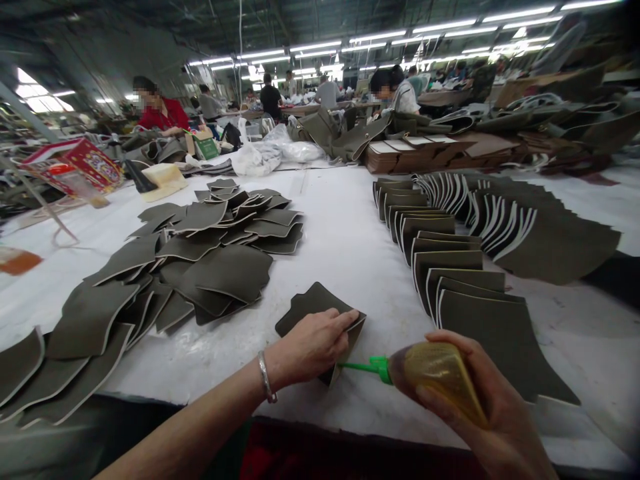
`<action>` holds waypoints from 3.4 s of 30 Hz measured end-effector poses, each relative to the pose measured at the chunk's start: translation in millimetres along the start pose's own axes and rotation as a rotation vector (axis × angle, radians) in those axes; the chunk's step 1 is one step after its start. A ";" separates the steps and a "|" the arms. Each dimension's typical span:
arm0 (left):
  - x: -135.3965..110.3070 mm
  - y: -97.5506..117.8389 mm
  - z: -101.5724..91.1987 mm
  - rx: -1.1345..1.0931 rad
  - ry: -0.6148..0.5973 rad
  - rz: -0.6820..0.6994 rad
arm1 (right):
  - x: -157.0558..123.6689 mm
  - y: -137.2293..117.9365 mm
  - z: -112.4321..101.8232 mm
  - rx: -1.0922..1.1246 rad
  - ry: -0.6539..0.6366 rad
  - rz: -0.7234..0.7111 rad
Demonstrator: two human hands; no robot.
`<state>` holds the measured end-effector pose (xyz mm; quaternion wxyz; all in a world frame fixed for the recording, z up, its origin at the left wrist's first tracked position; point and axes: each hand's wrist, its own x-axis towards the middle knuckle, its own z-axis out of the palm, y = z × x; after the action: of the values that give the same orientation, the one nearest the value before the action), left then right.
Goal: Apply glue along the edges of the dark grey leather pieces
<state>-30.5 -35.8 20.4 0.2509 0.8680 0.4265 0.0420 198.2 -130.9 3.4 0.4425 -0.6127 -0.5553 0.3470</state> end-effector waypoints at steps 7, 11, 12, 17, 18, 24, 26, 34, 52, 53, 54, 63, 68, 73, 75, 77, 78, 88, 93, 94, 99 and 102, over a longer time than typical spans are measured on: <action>-0.3 -0.6 0.8 -0.013 0.003 0.004 | -3.7 -1.4 0.9 -0.002 -0.069 -0.060; -0.7 0.0 0.1 -0.027 0.004 0.004 | 5.4 -2.8 -4.1 -0.051 0.034 -0.061; -0.5 -0.1 0.0 -0.027 0.001 0.003 | 7.9 -3.5 -5.6 -0.078 0.072 -0.072; 1.6 -2.3 1.3 -0.032 -0.002 0.013 | 6.6 -5.0 -6.0 -0.168 0.133 -0.134; 1.8 -2.7 1.6 -0.036 0.004 0.013 | 4.7 -4.5 -5.4 -0.151 0.089 -0.127; 3.0 -2.1 -0.4 -0.077 -0.010 0.002 | 13.4 -0.7 -10.4 -0.129 0.074 -0.132; 3.7 -1.8 -1.5 -0.092 -0.011 0.005 | 17.3 -0.6 -11.5 -0.160 0.133 -0.156; 4.3 -4.8 -0.9 -0.109 -0.012 0.013 | 11.2 1.8 -7.5 -0.109 0.033 -0.145; 6.0 -2.7 -3.3 -0.091 -0.048 0.015 | 15.3 0.8 -17.5 -0.430 0.208 -0.417; 5.9 -2.7 -3.4 -0.089 -0.045 0.015 | 14.5 0.9 -17.4 -0.427 0.204 -0.410; 5.8 -2.6 -3.5 -0.088 -0.044 0.017 | 13.5 1.1 -17.1 -0.421 0.200 -0.400; 6.6 -2.1 -4.5 -0.080 -0.050 0.015 | 14.7 1.6 -18.0 -0.377 0.249 -0.346; 6.9 -3.8 -3.9 -0.086 -0.045 0.018 | 9.3 0.6 -22.5 -0.286 0.225 -0.238; 6.8 -6.4 -1.1 -0.103 -0.022 0.027 | 14.7 -1.9 -20.7 -0.323 0.192 -0.288; 6.9 -6.6 -0.7 -0.106 -0.028 0.028 | 19.6 -1.7 -18.1 -0.360 0.194 -0.346; 7.2 -6.3 -1.0 -0.108 -0.032 0.026 | 22.5 -0.5 -15.9 -0.388 0.207 -0.391; 7.3 -6.1 -1.4 -0.108 -0.031 0.025 | 22.5 0.4 -15.1 -0.395 0.212 -0.402; 6.6 -4.1 -3.6 -0.096 -0.035 0.018 | -1.1 -1.9 -7.8 -0.146 0.099 -0.068; 5.2 -5.2 -3.1 -0.117 -0.033 0.024 | 6.1 0.8 -7.2 -0.160 0.195 -0.047; 4.9 -5.3 -2.9 -0.117 -0.033 0.024 | 4.9 1.4 -5.7 -0.163 0.187 -0.052; 4.1 -4.6 -2.6 -0.095 -0.023 0.022 | -12.5 -2.1 6.0 -0.025 0.037 0.054; 4.2 -4.0 -2.8 -0.093 -0.016 0.019 | -16.5 -5.7 8.8 0.014 0.087 0.109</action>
<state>-31.5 -29.5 20.3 0.2941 0.8595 0.4140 0.0573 185.7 -145.9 4.3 0.4508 -0.6533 -0.4992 0.3474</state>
